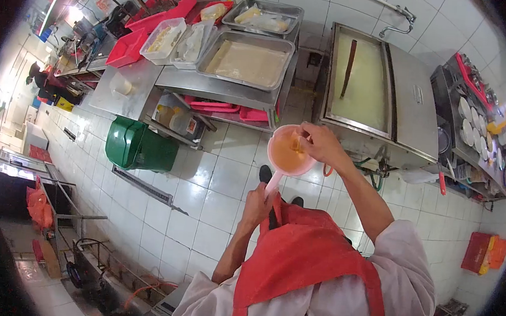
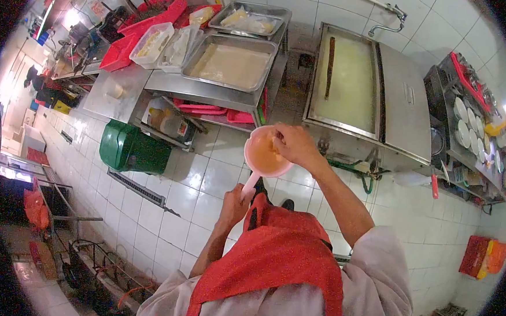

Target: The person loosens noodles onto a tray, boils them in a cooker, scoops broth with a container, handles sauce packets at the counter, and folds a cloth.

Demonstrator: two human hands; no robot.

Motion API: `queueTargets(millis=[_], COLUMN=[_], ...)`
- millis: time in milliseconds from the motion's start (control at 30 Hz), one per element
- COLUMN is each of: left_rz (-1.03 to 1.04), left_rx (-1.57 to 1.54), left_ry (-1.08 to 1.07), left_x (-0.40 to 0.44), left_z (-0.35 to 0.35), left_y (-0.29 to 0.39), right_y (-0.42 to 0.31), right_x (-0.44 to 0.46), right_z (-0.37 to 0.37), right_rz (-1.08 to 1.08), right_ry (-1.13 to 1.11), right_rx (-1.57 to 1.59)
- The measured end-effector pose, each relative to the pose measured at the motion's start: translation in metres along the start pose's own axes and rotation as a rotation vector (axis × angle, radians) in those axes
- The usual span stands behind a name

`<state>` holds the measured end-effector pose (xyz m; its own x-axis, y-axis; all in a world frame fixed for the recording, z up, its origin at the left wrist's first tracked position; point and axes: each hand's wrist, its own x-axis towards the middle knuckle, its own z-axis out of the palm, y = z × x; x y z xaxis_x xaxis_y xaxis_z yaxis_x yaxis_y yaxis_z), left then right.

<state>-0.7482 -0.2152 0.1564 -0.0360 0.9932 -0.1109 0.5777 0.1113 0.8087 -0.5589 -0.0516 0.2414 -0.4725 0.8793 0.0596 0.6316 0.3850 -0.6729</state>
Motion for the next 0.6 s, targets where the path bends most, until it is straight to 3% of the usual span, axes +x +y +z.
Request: queueTargets(millis=[233, 300, 367, 467, 533, 600], left_rz=[0.036, -0.038, -0.020, 0.053, 0.123, 0.129], left_rx=[0.023, 0.030, 0.041, 0.085, 0.112, 0.106], left_ry=[0.012, -0.030, -0.050, -0.082, -0.110, -0.203], left_x=[0.002, 0.004, 0.006, 0.010, 0.012, 0.019], left_z=[0.000, 0.001, 0.000, 0.002, 0.008, 0.016], left_y=[0.003, 0.004, 0.012, 0.023, 0.030, 0.029], right_y=[0.013, 0.017, 0.014, 0.030, 0.017, 0.041], right_x=[0.002, -0.001, -0.008, -0.029, -0.056, -0.083], right_z=[-0.001, -0.004, -0.012, -0.014, -0.041, -0.039], right_rz=[0.015, 0.014, 0.252, 0.232, 0.340, 0.120], right_ry=[0.050, 0.084, -0.038, 0.082, 0.092, 0.302], right_rx=[0.174, 0.182, 0.472, 0.611, 0.686, 0.608])
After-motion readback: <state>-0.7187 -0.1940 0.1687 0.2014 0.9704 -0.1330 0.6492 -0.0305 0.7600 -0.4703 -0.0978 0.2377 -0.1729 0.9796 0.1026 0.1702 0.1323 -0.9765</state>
